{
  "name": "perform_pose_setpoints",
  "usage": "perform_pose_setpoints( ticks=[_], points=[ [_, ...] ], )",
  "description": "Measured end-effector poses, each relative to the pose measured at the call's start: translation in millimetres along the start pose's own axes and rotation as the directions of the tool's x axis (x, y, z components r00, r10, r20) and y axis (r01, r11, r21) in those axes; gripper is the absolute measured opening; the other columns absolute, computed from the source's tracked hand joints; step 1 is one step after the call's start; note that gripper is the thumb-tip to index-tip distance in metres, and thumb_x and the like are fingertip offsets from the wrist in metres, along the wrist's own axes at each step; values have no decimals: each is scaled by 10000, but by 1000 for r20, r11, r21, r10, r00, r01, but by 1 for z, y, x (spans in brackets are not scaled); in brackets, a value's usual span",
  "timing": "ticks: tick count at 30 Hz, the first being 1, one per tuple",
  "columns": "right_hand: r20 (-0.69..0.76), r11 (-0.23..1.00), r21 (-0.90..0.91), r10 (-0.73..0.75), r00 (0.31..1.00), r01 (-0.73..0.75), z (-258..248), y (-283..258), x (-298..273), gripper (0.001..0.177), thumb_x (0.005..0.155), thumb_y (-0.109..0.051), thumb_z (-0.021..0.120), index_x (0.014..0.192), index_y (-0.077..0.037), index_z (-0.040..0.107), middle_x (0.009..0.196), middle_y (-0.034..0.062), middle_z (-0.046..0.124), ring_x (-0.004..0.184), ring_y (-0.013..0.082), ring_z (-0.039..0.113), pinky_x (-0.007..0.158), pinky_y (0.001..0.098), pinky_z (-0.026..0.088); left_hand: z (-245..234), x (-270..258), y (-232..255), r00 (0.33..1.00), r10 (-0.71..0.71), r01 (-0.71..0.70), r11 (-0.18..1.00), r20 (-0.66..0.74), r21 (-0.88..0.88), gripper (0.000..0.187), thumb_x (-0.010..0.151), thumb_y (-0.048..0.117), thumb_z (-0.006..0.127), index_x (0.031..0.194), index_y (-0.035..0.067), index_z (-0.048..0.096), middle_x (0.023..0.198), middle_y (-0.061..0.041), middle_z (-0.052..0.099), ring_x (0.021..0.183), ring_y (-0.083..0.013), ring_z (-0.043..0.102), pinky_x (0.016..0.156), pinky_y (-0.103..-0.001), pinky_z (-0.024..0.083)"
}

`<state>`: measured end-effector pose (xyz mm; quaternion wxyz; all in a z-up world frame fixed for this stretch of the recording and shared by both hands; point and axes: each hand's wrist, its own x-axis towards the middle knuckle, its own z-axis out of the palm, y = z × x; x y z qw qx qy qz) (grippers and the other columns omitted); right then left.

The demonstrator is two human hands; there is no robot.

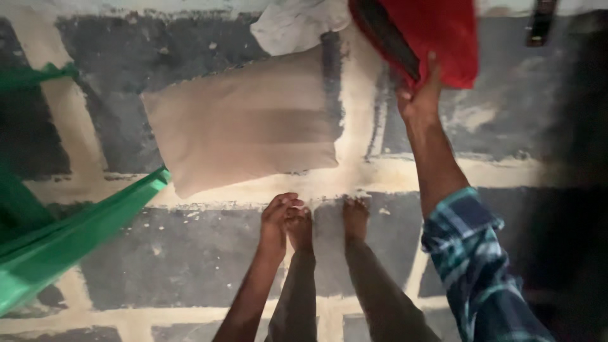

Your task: The person folds a red cloth by hand, inserts it into a gray sleeve, then repeatedly removes and refolds both items.

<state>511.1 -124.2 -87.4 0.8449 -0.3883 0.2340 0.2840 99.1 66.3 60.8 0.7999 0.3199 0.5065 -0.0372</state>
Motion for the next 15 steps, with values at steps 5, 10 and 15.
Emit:
perform_pose_setpoints(
  ticks=[5,10,15],
  points=[
    [-138,996,51,83,987,-76,30,-109,-180,336,954,-508,655,1118,-216,656,999,-29,729,576,134,575,363,232,340,60,-82,15,993,-88,75,986,79,152,377,920,334,645,1190,74,682,1055,-92,726,885,-189,666,811,-339,501],
    [-205,995,76,75,976,-60,86,-173,-378,397,934,-406,651,1257,-174,657,1155,9,741,930,145,740,659,282,611,120,-179,69,908,-316,257,939,276,230,730,955,669,353,1261,82,663,1141,-105,747,996,-220,702,895,-375,523],
    [-72,974,-62,214,974,-219,132,-216,-574,436,885,-253,693,1253,-31,622,1151,131,736,1019,285,722,827,431,627,190,-282,131,700,-483,484,863,527,149,727,992,672,297,1391,143,598,1308,-97,718,907,-310,626,997,-632,530]
  ],
)
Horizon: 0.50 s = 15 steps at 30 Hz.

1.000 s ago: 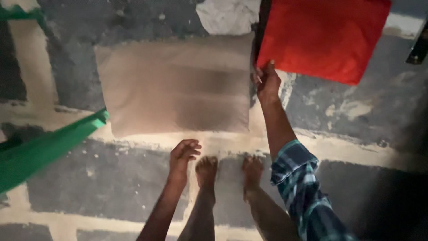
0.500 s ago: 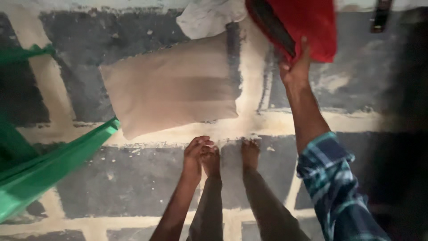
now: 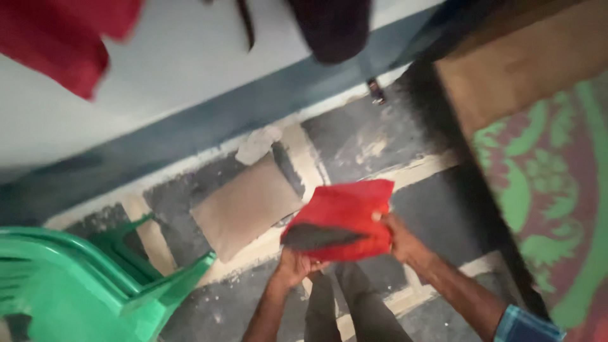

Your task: The person folds a red cloth by hand, inserts it into a gray sleeve, then repeatedly removes and refolds both items.

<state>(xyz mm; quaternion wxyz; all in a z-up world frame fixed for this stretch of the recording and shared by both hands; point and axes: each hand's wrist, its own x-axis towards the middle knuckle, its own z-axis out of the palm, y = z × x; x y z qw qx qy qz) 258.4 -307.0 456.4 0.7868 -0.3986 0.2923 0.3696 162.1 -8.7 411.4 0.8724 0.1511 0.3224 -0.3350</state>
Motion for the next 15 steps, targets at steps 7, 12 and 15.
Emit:
perform_pose_setpoints(
  ticks=[7,12,15],
  points=[
    [73,936,-347,-28,997,52,-54,9,-188,541,832,-201,746,1294,42,607,1193,138,738,1091,229,714,962,368,569,115,-56,-37,986,-161,167,958,-45,234,540,918,229,688,1391,-1,565,1306,-186,684,1166,-329,702,1050,-488,554],
    [-75,926,-303,-260,963,227,-119,25,-266,617,945,-305,715,1337,157,597,1236,245,738,1075,276,726,929,376,576,169,-44,-115,989,-132,142,971,-66,191,529,824,57,714,1333,25,576,1240,-170,700,1135,-332,706,1034,-494,575],
    [-150,915,48,-389,909,400,-145,43,-313,614,930,-279,693,1395,93,545,1307,190,692,1153,244,688,989,377,548,194,-31,-152,997,-75,78,946,-23,314,523,815,36,720,1313,-20,570,1220,-200,703,1116,-368,697,1003,-524,566]
  ],
)
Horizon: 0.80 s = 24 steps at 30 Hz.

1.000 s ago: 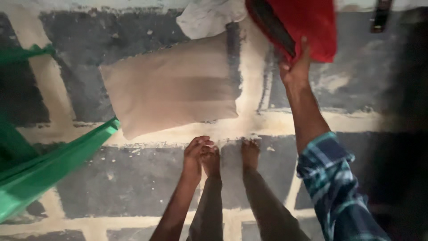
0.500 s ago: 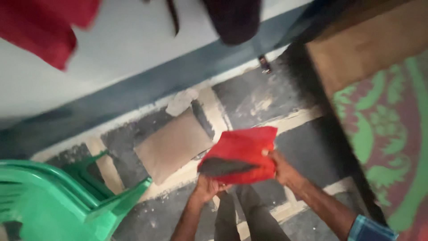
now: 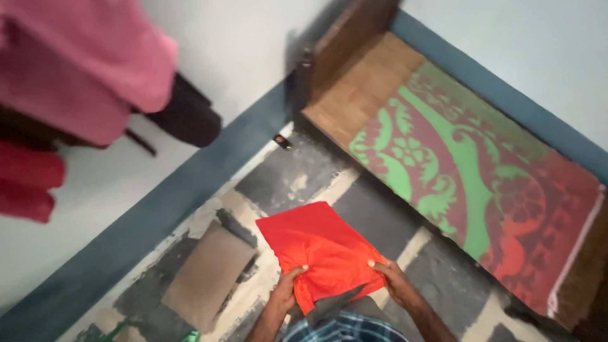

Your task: The person folds a red cloth by hand, inserts it into a gray sleeve, then repeatedly removes and refolds both items.

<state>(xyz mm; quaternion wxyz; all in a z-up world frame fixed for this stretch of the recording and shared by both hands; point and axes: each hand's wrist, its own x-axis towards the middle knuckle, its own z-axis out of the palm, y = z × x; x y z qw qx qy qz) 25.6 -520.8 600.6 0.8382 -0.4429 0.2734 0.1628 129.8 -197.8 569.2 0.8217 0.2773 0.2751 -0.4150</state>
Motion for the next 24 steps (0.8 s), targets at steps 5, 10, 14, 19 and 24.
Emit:
perform_pose_setpoints(
  ticks=[5,10,14,19,24],
  points=[
    [-175,889,449,-5,985,84,-34,-11,-25,586,877,-262,669,1368,31,538,1302,168,699,1162,276,700,990,440,563,58,41,-60,998,44,-34,980,-50,198,587,809,13,735,1368,24,557,1287,-151,696,1182,-319,678,1037,-474,560],
    [-414,954,220,-96,905,202,-71,-63,-31,507,824,-79,768,1289,70,634,1222,198,744,1106,291,730,978,430,577,121,101,-96,997,-17,-4,961,73,276,622,815,41,738,1400,18,528,1330,-142,676,1210,-312,665,1050,-471,541],
    [-453,941,186,-175,874,285,-132,-117,-22,464,803,-49,777,1242,47,663,1175,181,749,1053,286,733,945,428,583,166,157,-131,997,-31,7,953,74,302,637,845,85,747,1427,-15,509,1355,-150,662,1220,-312,657,1065,-474,525],
    [-367,884,72,-407,836,462,-203,-189,-11,450,815,-70,777,1236,49,672,1183,114,755,1070,199,728,958,357,571,227,218,-161,996,-65,18,845,68,535,728,858,308,759,1473,64,455,1430,-93,631,1276,-234,638,1102,-427,494],
    [-319,947,-52,-318,893,318,-294,-243,16,418,830,-77,802,1202,87,703,1101,137,768,986,209,733,889,360,576,264,304,-145,989,-75,149,617,-130,773,770,890,526,669,1495,106,447,1440,-102,611,1245,-234,616,1044,-406,477]
  ],
)
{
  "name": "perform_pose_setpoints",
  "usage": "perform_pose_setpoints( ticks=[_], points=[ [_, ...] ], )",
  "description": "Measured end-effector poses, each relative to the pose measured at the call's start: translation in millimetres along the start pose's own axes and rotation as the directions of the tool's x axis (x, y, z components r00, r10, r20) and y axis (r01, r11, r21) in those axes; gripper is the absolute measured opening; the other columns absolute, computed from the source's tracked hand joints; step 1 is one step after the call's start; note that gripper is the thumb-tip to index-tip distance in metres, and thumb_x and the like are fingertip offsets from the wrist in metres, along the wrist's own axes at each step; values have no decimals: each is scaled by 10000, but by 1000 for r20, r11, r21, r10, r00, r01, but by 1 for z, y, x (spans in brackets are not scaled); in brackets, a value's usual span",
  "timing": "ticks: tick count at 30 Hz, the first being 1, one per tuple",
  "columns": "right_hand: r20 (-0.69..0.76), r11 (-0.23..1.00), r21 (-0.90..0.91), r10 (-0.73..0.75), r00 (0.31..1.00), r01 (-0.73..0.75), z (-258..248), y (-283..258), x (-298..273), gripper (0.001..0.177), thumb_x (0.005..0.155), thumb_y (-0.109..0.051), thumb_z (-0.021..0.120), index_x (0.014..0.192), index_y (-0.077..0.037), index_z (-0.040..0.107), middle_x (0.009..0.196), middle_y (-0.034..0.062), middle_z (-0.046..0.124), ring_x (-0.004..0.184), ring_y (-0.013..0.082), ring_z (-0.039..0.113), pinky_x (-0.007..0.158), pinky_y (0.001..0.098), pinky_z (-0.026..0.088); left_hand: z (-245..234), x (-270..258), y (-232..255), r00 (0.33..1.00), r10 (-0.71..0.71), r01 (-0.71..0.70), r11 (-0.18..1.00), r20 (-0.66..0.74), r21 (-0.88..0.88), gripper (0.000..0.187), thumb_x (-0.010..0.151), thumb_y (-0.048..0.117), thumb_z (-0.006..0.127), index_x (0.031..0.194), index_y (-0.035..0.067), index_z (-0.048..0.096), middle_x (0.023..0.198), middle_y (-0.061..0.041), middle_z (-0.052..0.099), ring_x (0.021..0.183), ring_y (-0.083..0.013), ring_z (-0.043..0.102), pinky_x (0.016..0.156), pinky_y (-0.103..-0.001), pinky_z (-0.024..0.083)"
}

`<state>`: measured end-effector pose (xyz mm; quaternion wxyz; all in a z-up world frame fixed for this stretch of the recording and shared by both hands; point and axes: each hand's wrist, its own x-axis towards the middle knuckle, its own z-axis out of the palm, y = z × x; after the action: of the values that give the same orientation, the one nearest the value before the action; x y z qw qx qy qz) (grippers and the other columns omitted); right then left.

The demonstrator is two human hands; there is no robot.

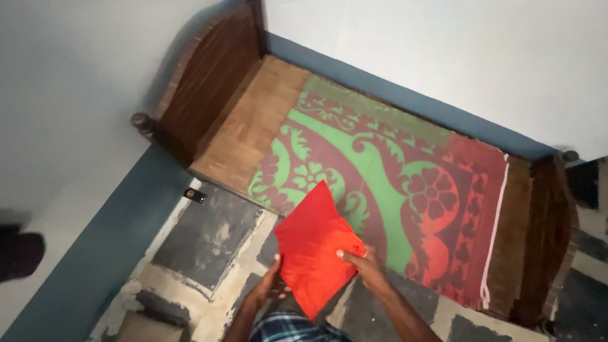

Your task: The person folds a red cloth by hand, inserts it into a gray sleeve, then repeatedly removes and refolds both items.

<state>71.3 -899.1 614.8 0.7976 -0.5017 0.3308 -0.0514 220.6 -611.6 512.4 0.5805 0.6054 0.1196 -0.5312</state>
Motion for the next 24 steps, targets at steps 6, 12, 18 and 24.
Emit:
perform_pose_setpoints(
  ticks=[6,12,18,24],
  points=[
    [128,976,-188,134,983,-108,-78,-35,93,413,818,-86,814,1204,10,702,1082,75,766,978,159,721,884,337,578,0,133,75,997,21,-10,988,-75,152,748,909,444,706,1499,80,424,1444,-94,544,1295,-225,537,1089,-424,442],
    [230,936,-327,212,950,-129,-140,-47,225,364,877,-113,832,1186,45,723,1045,89,772,948,159,697,852,333,560,32,317,123,993,110,-116,954,36,275,735,929,362,744,1503,55,402,1448,-86,477,1346,-216,458,1133,-441,407],
    [392,805,-587,374,840,-84,-202,-22,371,618,771,-135,882,1338,-65,645,989,67,801,873,126,691,829,317,565,49,478,111,971,233,-236,970,62,51,628,993,451,616,1463,44,524,1415,-56,593,1339,-172,513,1159,-384,365],
    [188,863,-404,404,896,-304,-230,-20,532,607,784,-69,809,1351,-50,595,1117,44,739,1009,124,691,896,315,560,12,536,82,969,226,-223,974,-96,40,460,970,324,706,1293,4,638,1165,-63,690,1073,-162,619,965,-349,484]
  ],
)
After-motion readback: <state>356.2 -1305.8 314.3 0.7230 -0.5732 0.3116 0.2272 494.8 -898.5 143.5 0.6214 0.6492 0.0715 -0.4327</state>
